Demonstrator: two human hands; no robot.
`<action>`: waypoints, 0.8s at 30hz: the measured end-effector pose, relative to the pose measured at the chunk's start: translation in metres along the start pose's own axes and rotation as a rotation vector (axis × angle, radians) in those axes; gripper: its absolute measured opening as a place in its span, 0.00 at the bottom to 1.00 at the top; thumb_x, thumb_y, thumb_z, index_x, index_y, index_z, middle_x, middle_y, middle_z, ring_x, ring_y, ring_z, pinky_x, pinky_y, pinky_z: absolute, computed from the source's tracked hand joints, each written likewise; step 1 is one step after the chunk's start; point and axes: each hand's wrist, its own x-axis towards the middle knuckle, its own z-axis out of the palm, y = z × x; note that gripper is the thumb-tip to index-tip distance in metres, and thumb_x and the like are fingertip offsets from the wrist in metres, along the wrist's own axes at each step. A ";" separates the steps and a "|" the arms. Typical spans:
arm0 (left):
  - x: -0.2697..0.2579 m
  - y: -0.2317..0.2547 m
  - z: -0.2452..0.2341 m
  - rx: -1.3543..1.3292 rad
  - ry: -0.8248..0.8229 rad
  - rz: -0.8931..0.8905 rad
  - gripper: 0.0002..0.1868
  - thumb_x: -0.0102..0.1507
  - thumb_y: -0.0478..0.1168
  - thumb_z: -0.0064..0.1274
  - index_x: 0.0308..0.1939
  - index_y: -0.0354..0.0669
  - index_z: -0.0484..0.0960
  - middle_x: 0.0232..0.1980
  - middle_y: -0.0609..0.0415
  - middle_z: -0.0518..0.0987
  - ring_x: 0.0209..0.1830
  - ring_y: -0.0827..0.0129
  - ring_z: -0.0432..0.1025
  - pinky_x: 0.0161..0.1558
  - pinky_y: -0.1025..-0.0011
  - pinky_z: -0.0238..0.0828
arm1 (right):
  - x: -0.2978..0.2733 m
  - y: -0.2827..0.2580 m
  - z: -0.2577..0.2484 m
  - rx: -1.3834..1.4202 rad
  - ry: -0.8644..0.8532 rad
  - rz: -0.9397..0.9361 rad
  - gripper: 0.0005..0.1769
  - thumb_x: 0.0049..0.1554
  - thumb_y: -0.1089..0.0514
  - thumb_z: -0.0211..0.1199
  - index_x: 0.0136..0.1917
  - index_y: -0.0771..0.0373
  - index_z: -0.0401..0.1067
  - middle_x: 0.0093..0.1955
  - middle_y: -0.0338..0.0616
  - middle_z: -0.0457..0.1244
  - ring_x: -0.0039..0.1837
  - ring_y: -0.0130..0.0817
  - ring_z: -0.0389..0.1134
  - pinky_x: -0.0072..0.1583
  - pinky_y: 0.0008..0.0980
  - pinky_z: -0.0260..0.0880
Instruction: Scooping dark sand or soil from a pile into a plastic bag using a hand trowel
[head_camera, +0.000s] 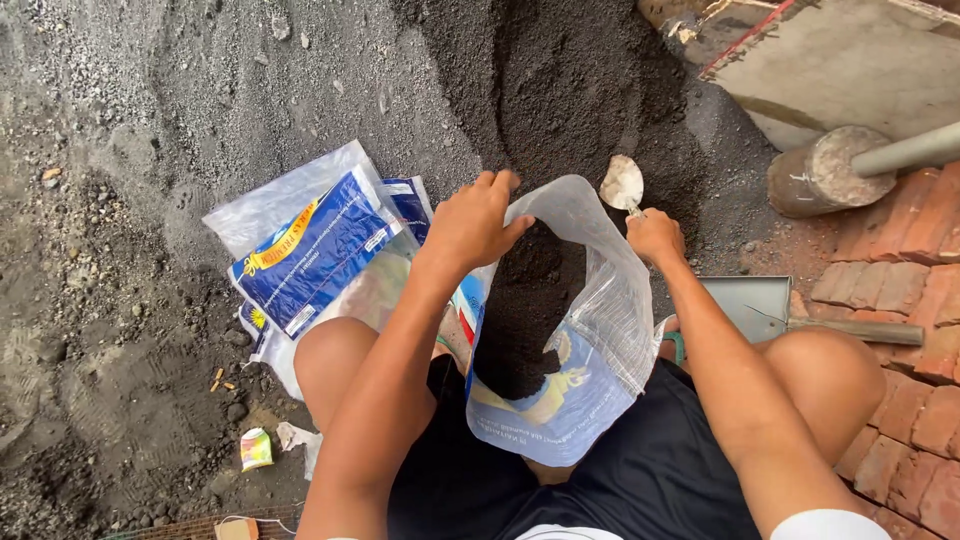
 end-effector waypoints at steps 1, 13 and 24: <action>0.004 -0.004 0.000 0.004 -0.003 -0.002 0.27 0.66 0.50 0.55 0.64 0.43 0.69 0.54 0.43 0.75 0.55 0.40 0.75 0.47 0.36 0.77 | 0.004 -0.005 0.000 0.004 -0.003 0.000 0.31 0.63 0.42 0.51 0.69 0.65 0.71 0.58 0.63 0.68 0.61 0.65 0.69 0.54 0.61 0.72; 0.018 -0.023 -0.004 -0.046 -0.093 0.022 0.14 0.66 0.45 0.46 0.49 0.44 0.80 0.42 0.52 0.81 0.44 0.47 0.79 0.44 0.43 0.78 | 0.042 -0.048 0.033 0.375 -0.040 0.213 0.23 0.56 0.47 0.67 0.51 0.71 0.73 0.36 0.52 0.69 0.33 0.40 0.73 0.36 0.41 0.70; 0.010 0.037 -0.007 -0.132 0.411 0.487 0.10 0.61 0.39 0.57 0.44 0.46 0.73 0.42 0.55 0.66 0.45 0.50 0.71 0.49 0.57 0.70 | 0.024 -0.013 0.017 0.654 0.071 0.010 0.22 0.59 0.54 0.64 0.59 0.74 0.72 0.29 0.41 0.60 0.28 0.23 0.62 0.27 0.22 0.65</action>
